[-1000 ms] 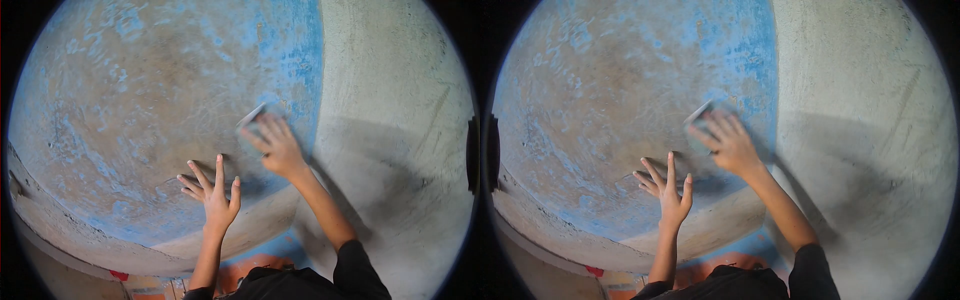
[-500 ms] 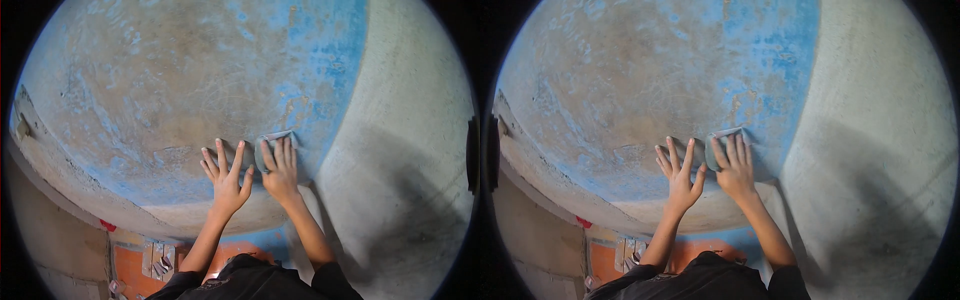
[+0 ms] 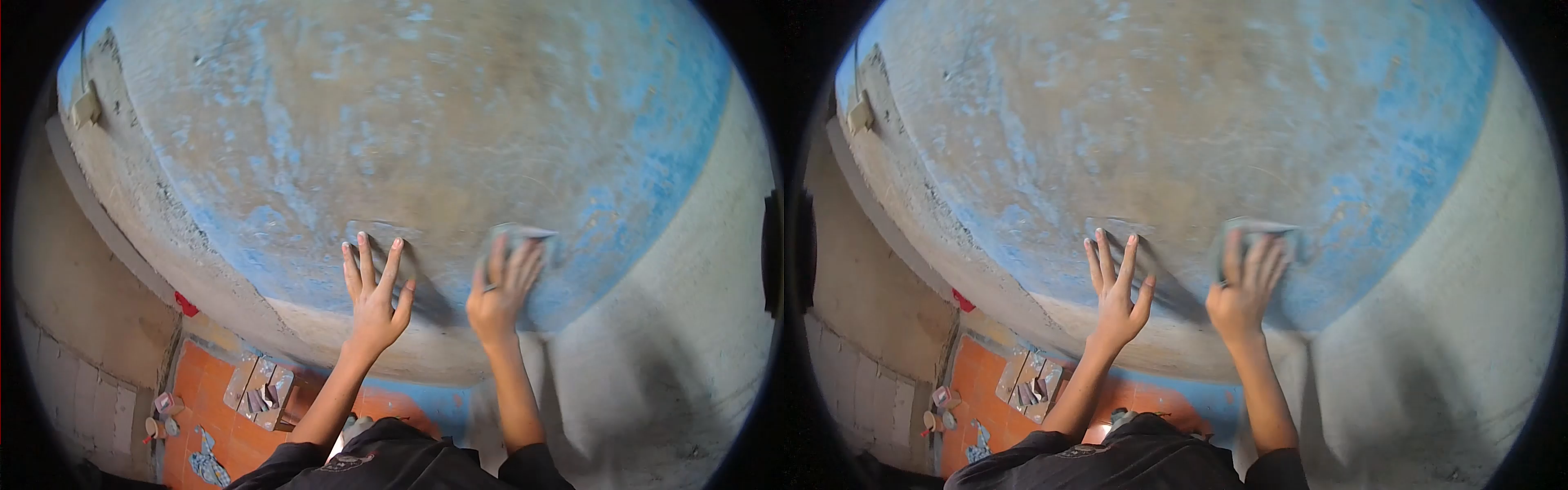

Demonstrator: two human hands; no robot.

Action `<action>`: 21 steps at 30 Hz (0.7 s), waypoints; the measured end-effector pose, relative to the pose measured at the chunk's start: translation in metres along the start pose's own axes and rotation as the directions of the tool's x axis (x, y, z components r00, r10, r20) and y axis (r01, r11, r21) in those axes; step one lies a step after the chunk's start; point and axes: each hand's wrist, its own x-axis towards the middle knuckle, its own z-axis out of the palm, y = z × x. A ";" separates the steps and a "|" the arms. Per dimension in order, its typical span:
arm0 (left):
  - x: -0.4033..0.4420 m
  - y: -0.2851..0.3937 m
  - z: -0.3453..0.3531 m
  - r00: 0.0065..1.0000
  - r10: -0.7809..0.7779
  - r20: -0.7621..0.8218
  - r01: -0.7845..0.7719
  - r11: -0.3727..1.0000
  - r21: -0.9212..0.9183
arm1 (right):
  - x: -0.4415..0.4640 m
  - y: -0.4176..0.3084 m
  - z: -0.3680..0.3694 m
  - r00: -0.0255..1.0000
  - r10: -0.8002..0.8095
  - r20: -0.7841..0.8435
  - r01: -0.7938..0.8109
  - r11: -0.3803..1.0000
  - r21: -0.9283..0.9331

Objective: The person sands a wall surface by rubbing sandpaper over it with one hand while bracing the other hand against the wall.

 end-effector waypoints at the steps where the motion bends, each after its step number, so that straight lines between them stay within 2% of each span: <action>1: 0.001 -0.007 -0.005 1.000 -0.017 -0.006 0.017 1.000 -0.005 | -0.005 -0.008 0.000 0.996 -0.053 0.077 0.052 0.999 0.015; 3: 0.000 -0.024 -0.016 0.999 -0.035 -0.019 0.035 0.999 -0.012 | -0.008 -0.018 0.000 0.963 -0.154 0.222 0.147 0.988 0.050; 4: 0.000 -0.034 -0.022 0.999 -0.037 -0.025 0.036 0.999 -0.017 | -0.005 -0.018 0.003 0.992 -0.073 0.104 0.075 0.997 -0.015; 7: 0.000 -0.064 -0.039 0.999 -0.045 -0.010 0.046 0.999 0.029 | -0.005 -0.039 0.031 0.992 0.078 -0.100 -0.083 0.995 -0.053; 9: -0.001 -0.088 -0.053 0.999 -0.037 0.008 0.037 0.997 0.063 | -0.016 -0.067 0.043 0.991 -0.081 0.103 0.090 0.992 -0.093; 11: 0.000 -0.112 -0.068 1.000 -0.012 0.016 0.011 0.998 0.068 | -0.013 -0.093 0.044 0.937 -0.184 0.297 0.216 0.973 -0.077; 12: 0.002 -0.126 -0.077 1.000 -0.001 0.006 0.001 0.998 0.066 | 0.004 -0.102 0.043 0.980 -0.136 0.147 0.151 0.984 -0.097; 14: 0.003 -0.156 -0.095 1.000 0.009 -0.018 -0.008 0.998 0.064 | 0.047 -0.121 0.047 0.987 -0.043 -0.157 0.027 0.994 -0.103; 17: 0.005 -0.195 -0.126 0.998 -0.006 -0.057 0.007 1.000 0.009 | 0.051 -0.170 0.076 0.986 0.048 -0.160 -0.063 0.994 -0.089; 18: 0.005 -0.206 -0.136 0.998 -0.012 -0.060 0.013 1.000 0.002 | 0.037 -0.188 0.092 0.984 -0.160 -0.072 0.148 0.977 -0.154; 19: 0.004 -0.216 -0.145 0.998 -0.016 -0.058 0.016 1.000 -0.005 | 0.028 -0.210 0.101 0.970 -0.234 0.060 0.240 0.962 -0.127; 21: -0.001 -0.239 -0.158 0.998 -0.022 -0.060 0.020 0.999 -0.036 | 0.013 -0.247 0.114 0.878 -0.361 0.314 0.391 0.919 -0.037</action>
